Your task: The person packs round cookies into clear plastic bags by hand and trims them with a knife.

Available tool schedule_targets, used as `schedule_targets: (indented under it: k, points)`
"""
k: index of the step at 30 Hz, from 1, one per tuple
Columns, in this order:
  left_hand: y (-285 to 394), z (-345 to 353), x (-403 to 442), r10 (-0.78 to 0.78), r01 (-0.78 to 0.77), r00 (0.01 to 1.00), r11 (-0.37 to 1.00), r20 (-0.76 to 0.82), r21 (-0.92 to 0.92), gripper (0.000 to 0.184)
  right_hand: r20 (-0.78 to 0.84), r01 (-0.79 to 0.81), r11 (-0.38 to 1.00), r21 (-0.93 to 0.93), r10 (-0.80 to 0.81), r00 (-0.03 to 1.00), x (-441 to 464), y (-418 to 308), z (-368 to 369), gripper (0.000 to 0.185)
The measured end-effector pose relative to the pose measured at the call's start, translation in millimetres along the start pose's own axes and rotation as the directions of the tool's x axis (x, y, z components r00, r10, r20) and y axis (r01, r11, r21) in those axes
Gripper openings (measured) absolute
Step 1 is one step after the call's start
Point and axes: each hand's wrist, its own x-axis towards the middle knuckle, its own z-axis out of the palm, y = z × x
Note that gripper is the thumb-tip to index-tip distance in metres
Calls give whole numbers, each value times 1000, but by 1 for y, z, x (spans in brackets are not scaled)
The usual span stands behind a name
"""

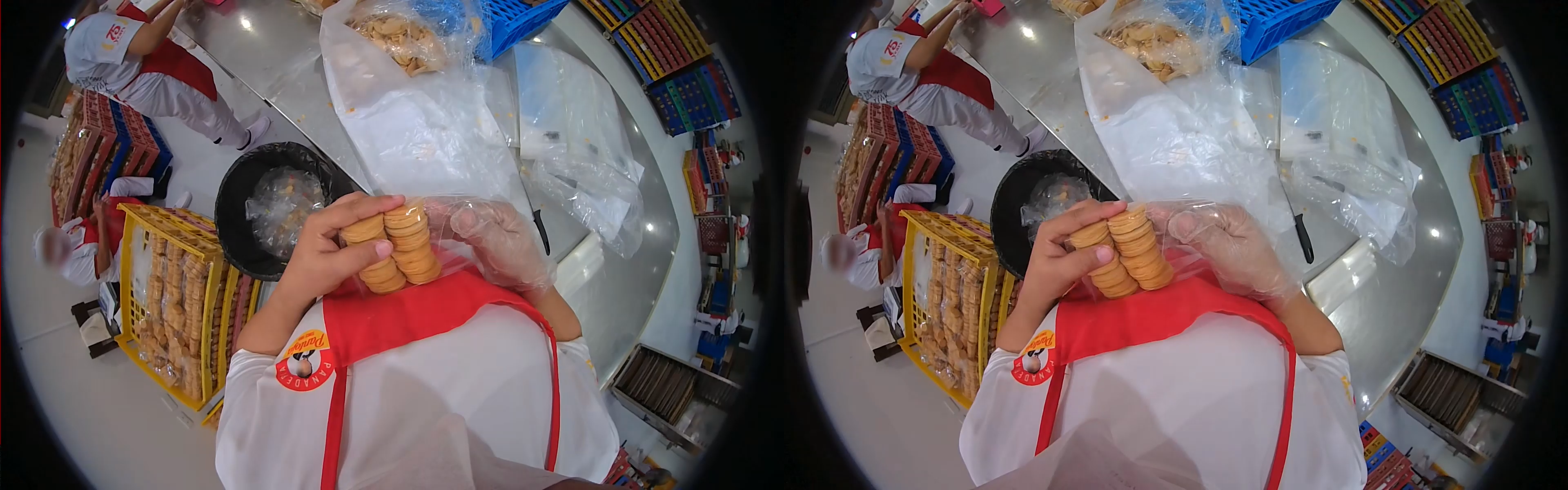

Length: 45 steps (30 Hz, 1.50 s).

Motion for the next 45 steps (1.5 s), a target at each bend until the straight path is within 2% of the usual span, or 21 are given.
schedule_targets:
  k: [1,3,4,5,6,8,9,12,14,15,16,18,21,24,27,30,33,39,41,43,45]
  points:
    - [0,-1,1,13,-13,1000,1000,5,-7,48,-14,31,999,-19,-32,999,-2,-4,1,33]
    - [2,6,5,-196,154,979,898,-62,-413,54,-41,92,994,-57,-95,995,-7,-17,6,31]
    - [4,9,7,-302,208,951,777,-62,-594,58,45,262,913,-313,-262,964,-5,-24,2,29]
    - [5,11,12,-312,195,949,706,-52,-681,60,172,423,737,-526,-395,902,1,-32,-6,29]
    - [1,9,16,-331,229,944,618,16,-752,59,324,554,487,-676,-478,816,7,-40,-10,29]
    - [-16,5,22,-347,306,924,419,160,-855,57,362,546,381,-746,-457,813,10,-61,1,29]
    - [-19,6,25,-352,348,913,414,205,-841,53,377,539,323,-778,-446,812,10,-72,7,29]
    - [-24,-1,30,-295,401,916,641,271,-654,59,181,315,493,-811,-300,937,13,-95,24,33]
    - [-19,-1,28,-163,331,935,722,315,-608,66,297,424,414,-805,-337,894,22,-95,19,27]
    - [-16,0,27,-99,291,936,756,338,-586,69,260,382,480,-790,-302,917,24,-97,20,27]
    - [-4,4,26,-123,275,940,827,320,-491,74,223,336,542,-770,-266,938,26,-99,22,27]
    - [20,14,24,-161,239,948,930,273,-280,83,-4,17,789,-614,-24,1000,27,-108,32,33]
    - [6,17,20,-221,438,884,697,411,-568,84,354,314,790,-526,-133,926,42,-104,8,42]
    - [5,31,19,-154,521,841,487,519,-701,84,462,298,799,-522,-29,886,45,-103,0,49]
    - [3,41,17,-151,509,855,430,496,-746,80,432,125,855,-503,123,893,46,-100,-5,52]
    - [-6,40,19,-248,525,851,441,464,-728,78,384,-11,840,-542,259,886,50,-101,-5,52]
    - [-11,39,20,-292,506,862,474,413,-721,76,465,30,842,-538,267,844,61,-83,-15,50]
    - [-8,33,16,-368,548,836,610,408,-572,87,448,98,774,-626,253,858,55,-82,-21,47]
    - [-1,30,19,-146,315,945,649,293,-693,97,474,300,754,-584,17,881,41,-92,-19,44]
    - [11,15,19,55,132,974,656,221,-743,113,441,467,717,-518,-244,864,24,-90,-8,42]
    - [7,11,14,156,-89,985,817,69,-569,113,319,594,679,-431,-501,805,10,-73,0,40]
